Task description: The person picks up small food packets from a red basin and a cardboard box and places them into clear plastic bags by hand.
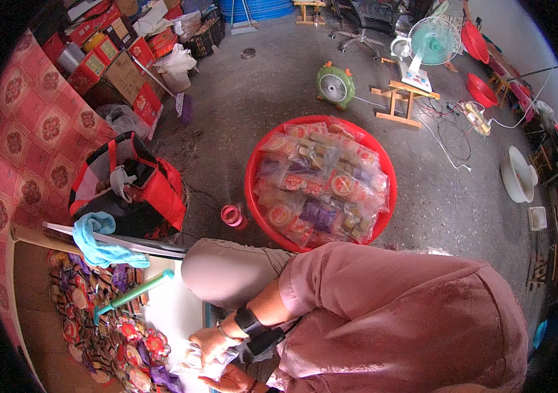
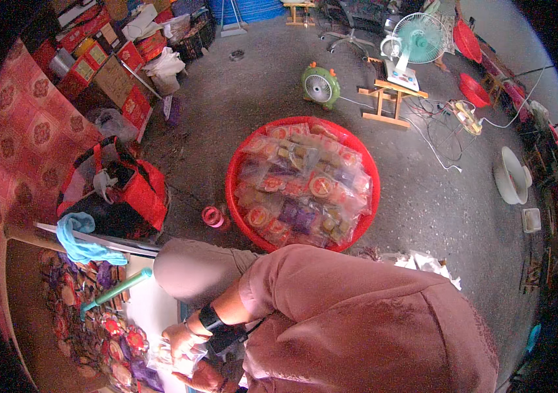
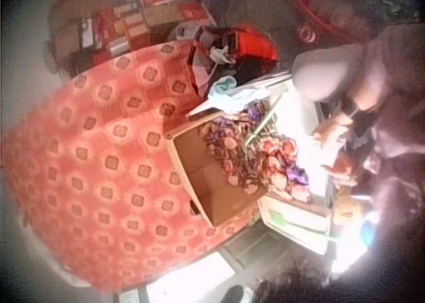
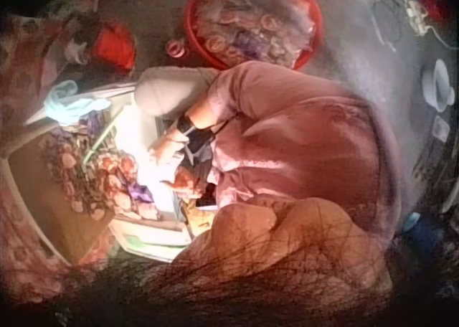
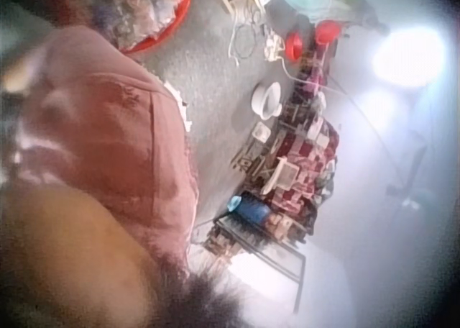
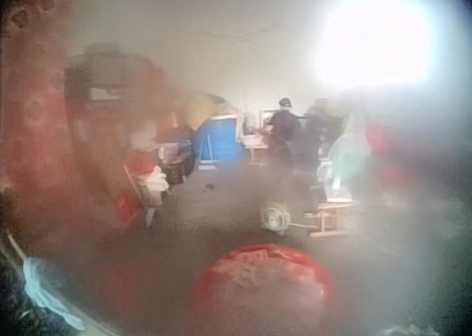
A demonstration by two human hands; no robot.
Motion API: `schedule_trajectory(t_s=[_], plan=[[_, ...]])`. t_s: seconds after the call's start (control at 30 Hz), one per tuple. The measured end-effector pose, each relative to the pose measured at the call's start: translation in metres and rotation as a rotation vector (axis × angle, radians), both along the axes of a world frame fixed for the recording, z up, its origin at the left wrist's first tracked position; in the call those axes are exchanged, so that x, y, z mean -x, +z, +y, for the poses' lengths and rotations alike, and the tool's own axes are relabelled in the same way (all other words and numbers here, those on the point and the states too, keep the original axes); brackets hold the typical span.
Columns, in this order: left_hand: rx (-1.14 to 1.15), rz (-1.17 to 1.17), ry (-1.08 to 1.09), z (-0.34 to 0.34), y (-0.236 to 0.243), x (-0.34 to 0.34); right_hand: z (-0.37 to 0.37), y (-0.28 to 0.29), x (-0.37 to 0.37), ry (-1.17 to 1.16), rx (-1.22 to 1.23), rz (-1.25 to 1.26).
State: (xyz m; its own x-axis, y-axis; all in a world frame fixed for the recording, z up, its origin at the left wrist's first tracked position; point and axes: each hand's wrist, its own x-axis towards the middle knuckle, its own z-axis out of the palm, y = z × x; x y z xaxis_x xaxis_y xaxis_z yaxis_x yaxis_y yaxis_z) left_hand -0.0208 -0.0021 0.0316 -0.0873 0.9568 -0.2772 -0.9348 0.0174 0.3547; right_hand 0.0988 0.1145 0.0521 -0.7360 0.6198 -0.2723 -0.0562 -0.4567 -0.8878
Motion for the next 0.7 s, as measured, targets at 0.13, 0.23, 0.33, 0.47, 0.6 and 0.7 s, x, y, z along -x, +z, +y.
schedule_trajectory(t_s=[0.13, 0.23, 0.33, 0.47, 0.6, 0.7], plan=[[-0.014, -0.041, -0.023, 0.002, 0.003, 0.005, 0.012, 0.01, -0.004, -0.09, -0.191, -0.059], [-0.034, -0.08, -0.047, 0.007, 0.006, 0.005, 0.021, 0.033, -0.026, -0.13, -0.268, -0.028], [-0.07, -0.15, -0.073, 0.008, 0.012, 0.005, 0.028, 0.069, -0.063, -0.171, -0.207, 0.224], [-0.129, -0.3, -0.119, 0.011, 0.017, 0.005, 0.034, 0.109, -0.138, -0.323, -0.138, 0.422], [-0.197, -0.628, -0.135, 0.008, 0.014, 0.019, 0.061, 0.118, -0.224, -0.547, -0.364, 0.414], [-0.134, -0.221, -0.074, 0.003, 0.007, 0.039, 0.066, 0.111, -0.297, -0.803, -0.332, 0.228]])
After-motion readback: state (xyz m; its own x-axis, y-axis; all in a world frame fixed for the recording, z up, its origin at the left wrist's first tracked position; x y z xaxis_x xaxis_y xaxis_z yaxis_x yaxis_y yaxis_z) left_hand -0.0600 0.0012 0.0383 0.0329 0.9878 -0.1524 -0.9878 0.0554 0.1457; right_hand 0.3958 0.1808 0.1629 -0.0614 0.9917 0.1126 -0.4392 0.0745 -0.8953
